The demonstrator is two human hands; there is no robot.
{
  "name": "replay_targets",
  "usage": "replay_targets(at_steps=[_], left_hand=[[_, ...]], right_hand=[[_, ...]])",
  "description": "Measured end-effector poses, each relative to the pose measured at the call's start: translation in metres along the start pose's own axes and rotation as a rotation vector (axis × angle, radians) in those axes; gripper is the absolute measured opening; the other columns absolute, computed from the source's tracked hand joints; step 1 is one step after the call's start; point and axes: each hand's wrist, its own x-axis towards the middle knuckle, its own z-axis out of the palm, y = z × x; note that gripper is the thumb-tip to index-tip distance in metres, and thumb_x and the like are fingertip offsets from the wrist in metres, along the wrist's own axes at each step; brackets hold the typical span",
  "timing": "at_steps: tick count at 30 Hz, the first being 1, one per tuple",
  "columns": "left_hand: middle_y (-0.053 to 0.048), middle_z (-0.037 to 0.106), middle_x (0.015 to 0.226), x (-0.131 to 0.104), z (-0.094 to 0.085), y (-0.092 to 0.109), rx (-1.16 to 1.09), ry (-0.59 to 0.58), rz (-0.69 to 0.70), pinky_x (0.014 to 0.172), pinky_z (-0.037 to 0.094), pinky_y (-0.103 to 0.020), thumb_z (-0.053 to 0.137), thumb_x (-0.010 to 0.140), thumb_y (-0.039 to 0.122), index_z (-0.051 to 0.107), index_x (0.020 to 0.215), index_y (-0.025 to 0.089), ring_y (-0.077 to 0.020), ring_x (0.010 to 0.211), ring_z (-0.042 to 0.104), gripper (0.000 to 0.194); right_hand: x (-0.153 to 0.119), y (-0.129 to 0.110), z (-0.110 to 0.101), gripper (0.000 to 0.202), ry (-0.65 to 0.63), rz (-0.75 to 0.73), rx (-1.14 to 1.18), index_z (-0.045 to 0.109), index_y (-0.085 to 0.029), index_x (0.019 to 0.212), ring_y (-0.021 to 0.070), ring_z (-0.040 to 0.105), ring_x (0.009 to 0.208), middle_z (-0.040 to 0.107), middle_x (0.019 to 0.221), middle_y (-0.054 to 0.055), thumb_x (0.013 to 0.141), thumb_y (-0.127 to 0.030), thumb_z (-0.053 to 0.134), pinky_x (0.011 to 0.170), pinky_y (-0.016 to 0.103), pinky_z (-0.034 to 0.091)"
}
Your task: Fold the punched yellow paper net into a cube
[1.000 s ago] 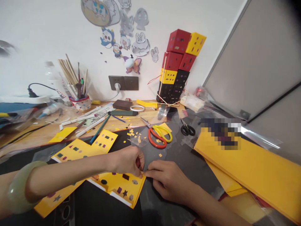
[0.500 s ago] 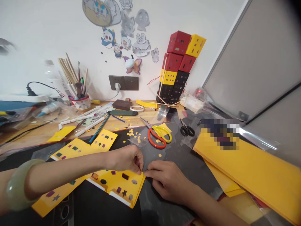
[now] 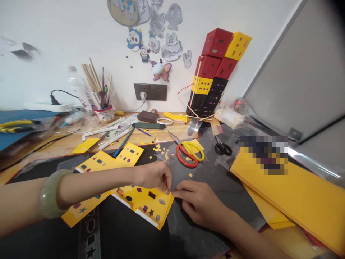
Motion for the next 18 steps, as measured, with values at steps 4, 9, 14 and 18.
replay_targets(at_steps=[4, 9, 14, 18], left_hand=[[0.000, 0.061, 0.062, 0.0003, -0.0006, 0.0008, 0.018, 0.000, 0.001, 0.052, 0.040, -0.016, 0.067, 0.066, 0.013, 0.068, 0.074, 0.012, -0.0105, 0.058, 0.054, 0.008], [0.001, 0.061, 0.061, 0.0005, -0.0010, 0.0003, 0.042, 0.004, 0.007, 0.051, 0.039, -0.015, 0.067, 0.067, 0.012, 0.069, 0.074, 0.013, -0.0100, 0.058, 0.054, 0.007], [0.003, 0.059, 0.059, -0.0015, -0.0010, 0.0012, 0.050, 0.025, 0.023, 0.049, 0.036, -0.014, 0.071, 0.063, 0.013, 0.068, 0.073, 0.014, -0.0080, 0.055, 0.052, 0.010], [0.003, 0.061, 0.060, -0.0023, -0.0002, -0.0007, 0.035, 0.039, 0.032, 0.050, 0.038, -0.014, 0.071, 0.064, 0.017, 0.069, 0.073, 0.015, -0.0082, 0.056, 0.053, 0.010]], right_hand=[[-0.0008, 0.0015, 0.0014, 0.031, -0.007, 0.006, 0.025, 0.061, -0.018, 0.102, 0.0166, 0.056, 0.082, 0.061, 0.090, 0.006, 0.079, -0.009, 0.043, 0.071, 0.026, 0.044], [-0.0013, 0.0014, 0.0014, 0.031, -0.019, 0.024, 0.035, 0.061, -0.019, 0.101, 0.0170, 0.056, 0.083, 0.061, 0.090, 0.006, 0.079, -0.008, 0.042, 0.071, 0.027, 0.045], [-0.0011, 0.0030, 0.0021, 0.034, -0.021, 0.028, 0.048, 0.060, -0.021, 0.104, 0.0168, 0.056, 0.083, 0.061, 0.091, 0.005, 0.079, -0.008, 0.042, 0.072, 0.028, 0.045], [-0.0014, 0.0035, 0.0022, 0.032, -0.031, 0.033, 0.043, 0.061, -0.020, 0.102, 0.0167, 0.056, 0.083, 0.061, 0.091, 0.005, 0.079, -0.008, 0.043, 0.072, 0.027, 0.045]])
